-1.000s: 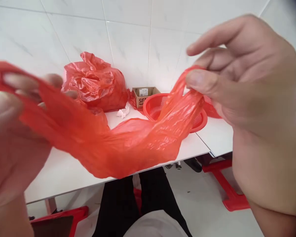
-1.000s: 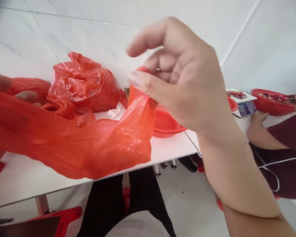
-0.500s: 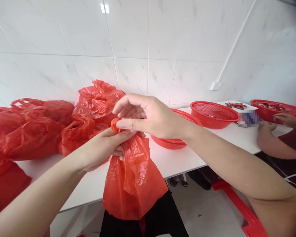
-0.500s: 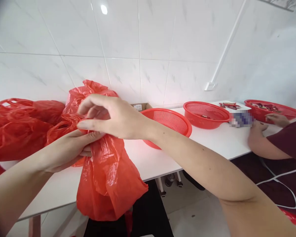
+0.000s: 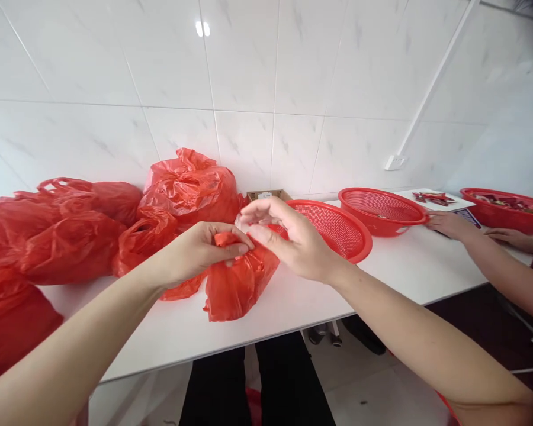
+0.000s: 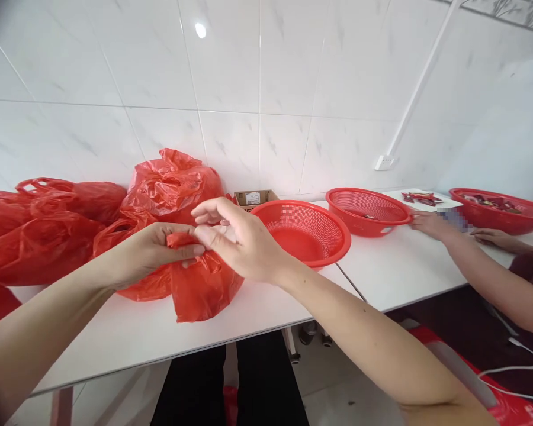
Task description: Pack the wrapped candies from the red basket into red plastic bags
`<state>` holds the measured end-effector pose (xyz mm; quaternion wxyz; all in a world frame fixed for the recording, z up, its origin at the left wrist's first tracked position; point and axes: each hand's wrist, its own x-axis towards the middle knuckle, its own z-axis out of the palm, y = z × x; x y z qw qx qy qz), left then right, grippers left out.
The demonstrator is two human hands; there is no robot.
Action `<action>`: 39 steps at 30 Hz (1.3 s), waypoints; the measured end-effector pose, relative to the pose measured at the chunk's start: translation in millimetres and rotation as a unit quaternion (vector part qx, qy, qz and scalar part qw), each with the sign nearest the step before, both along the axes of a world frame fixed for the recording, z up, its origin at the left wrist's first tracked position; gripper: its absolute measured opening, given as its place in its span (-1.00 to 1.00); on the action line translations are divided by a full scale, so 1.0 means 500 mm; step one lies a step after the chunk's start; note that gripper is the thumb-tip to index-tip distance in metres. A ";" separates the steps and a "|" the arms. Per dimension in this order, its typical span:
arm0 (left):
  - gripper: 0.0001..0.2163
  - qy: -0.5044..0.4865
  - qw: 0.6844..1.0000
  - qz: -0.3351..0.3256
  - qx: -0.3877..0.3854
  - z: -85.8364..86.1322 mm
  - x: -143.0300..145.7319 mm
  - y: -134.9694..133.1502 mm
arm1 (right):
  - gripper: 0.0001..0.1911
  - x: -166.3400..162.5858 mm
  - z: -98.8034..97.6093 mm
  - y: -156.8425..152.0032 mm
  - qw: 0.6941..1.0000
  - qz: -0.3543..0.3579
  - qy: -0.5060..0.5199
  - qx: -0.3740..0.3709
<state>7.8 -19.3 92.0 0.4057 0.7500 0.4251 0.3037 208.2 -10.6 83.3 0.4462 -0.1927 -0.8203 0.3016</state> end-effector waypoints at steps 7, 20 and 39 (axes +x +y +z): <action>-0.72 0.231 0.885 0.135 0.382 -0.055 0.006 -0.001 | -0.71 -0.028 -0.084 0.080 0.989 0.016 -0.021 -0.147; -0.75 0.253 0.904 0.090 0.332 -0.097 -0.045 -0.044 | -0.68 0.106 -0.044 0.128 0.969 -0.187 -0.150 -0.057; -0.75 -0.190 0.955 -0.020 -0.229 -0.113 0.047 0.013 | -0.72 -0.018 -0.054 0.100 0.995 -0.054 -0.044 -0.065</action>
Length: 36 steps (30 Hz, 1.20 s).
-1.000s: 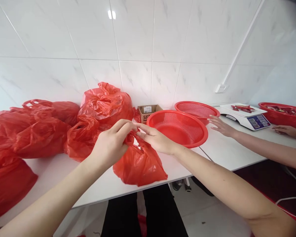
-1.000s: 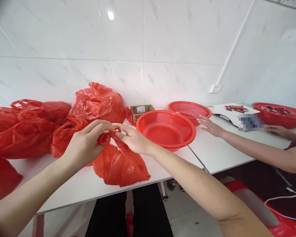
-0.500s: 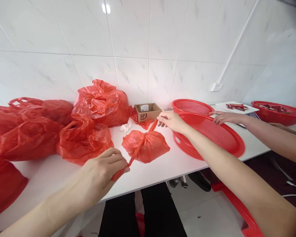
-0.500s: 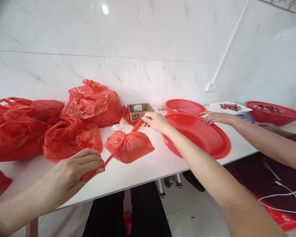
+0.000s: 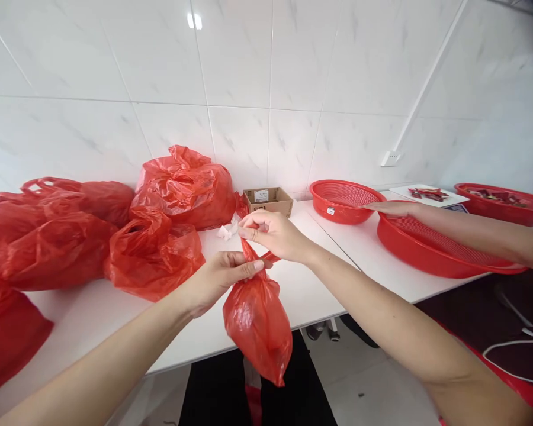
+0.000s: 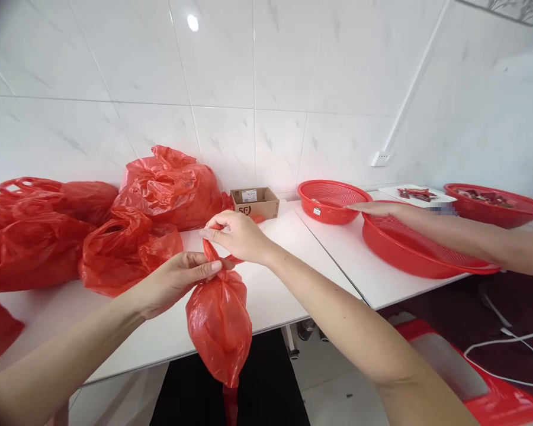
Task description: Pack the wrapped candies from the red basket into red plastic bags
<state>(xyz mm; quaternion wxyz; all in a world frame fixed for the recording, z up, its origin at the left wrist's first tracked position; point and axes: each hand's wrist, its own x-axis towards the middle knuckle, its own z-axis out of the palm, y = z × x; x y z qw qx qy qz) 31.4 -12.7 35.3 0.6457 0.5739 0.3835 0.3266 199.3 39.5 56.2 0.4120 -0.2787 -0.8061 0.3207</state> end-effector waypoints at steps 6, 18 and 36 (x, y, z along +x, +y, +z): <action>-0.75 -0.029 0.990 0.109 0.082 -0.025 -0.015 0.022 | -0.85 0.011 -0.049 -0.013 0.994 -0.014 -0.037 -0.098; -0.69 -0.033 0.987 0.120 0.107 -0.021 -0.020 0.015 | -0.90 0.018 -0.095 -0.088 0.987 -0.074 -0.039 -0.140; -0.69 -0.168 0.968 0.174 0.061 -0.104 0.003 0.045 | -0.16 -0.001 -0.237 -0.020 0.998 -0.051 0.003 0.021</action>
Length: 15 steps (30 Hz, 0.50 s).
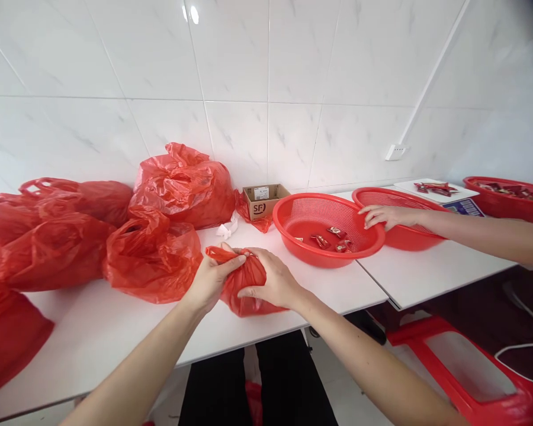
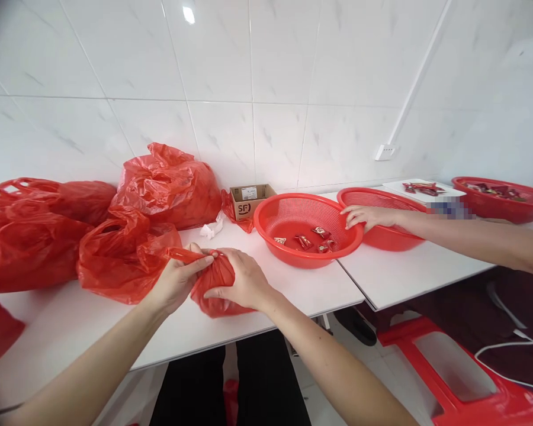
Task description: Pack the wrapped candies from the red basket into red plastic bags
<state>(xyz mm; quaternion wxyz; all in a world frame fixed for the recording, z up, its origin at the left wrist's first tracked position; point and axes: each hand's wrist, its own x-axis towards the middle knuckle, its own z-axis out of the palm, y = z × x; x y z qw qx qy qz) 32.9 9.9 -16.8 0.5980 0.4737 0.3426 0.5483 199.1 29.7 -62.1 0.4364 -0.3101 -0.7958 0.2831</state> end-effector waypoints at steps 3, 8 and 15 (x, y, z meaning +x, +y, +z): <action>-0.69 0.040 0.996 0.073 -0.006 -0.042 0.000 0.001 | -0.31 0.006 -0.037 -0.005 0.989 -0.109 -0.052 0.080; -0.77 0.284 0.939 0.150 0.124 -0.075 -0.007 -0.023 | -0.74 0.018 -0.076 -0.013 0.988 -0.156 0.021 0.001; -0.80 0.509 0.809 0.191 0.225 -0.137 -0.062 -0.003 | -0.81 0.040 -0.098 0.001 0.980 -0.123 0.116 -0.109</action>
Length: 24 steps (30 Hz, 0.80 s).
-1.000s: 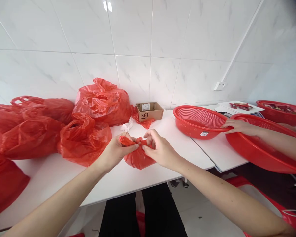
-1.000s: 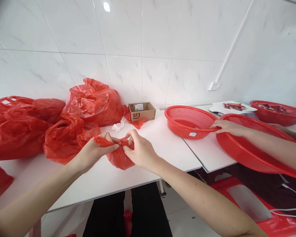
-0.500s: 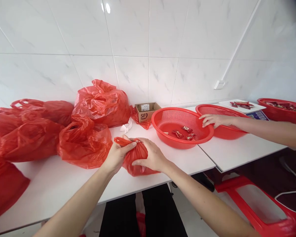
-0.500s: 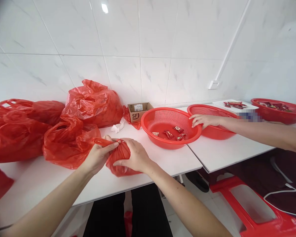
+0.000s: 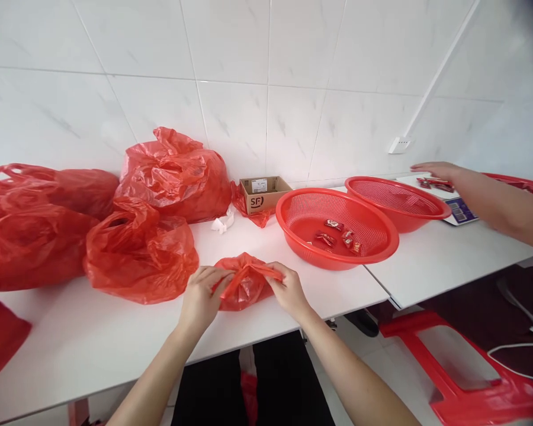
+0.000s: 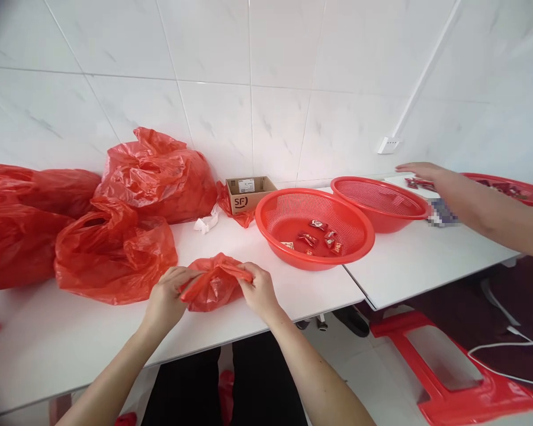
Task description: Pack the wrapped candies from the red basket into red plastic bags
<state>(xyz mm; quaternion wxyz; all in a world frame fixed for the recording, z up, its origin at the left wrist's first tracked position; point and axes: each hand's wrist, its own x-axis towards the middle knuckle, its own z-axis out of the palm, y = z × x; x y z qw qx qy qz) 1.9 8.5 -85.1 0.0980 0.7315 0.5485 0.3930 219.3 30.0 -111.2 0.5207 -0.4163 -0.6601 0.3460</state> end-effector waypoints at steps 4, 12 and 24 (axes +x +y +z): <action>-0.75 -0.003 0.998 0.056 -0.008 -0.022 -0.030 -0.008 | -0.73 0.020 -0.011 0.009 0.999 -0.033 0.003 -0.029; -0.46 0.120 0.992 -0.033 0.010 -0.065 -0.001 0.017 | -0.47 -0.013 -0.005 0.012 0.991 0.014 -0.129 0.033; -0.49 0.130 0.989 -0.069 -0.027 -0.132 0.016 0.050 | -0.42 -0.044 -0.050 0.016 0.929 -0.034 -0.361 0.073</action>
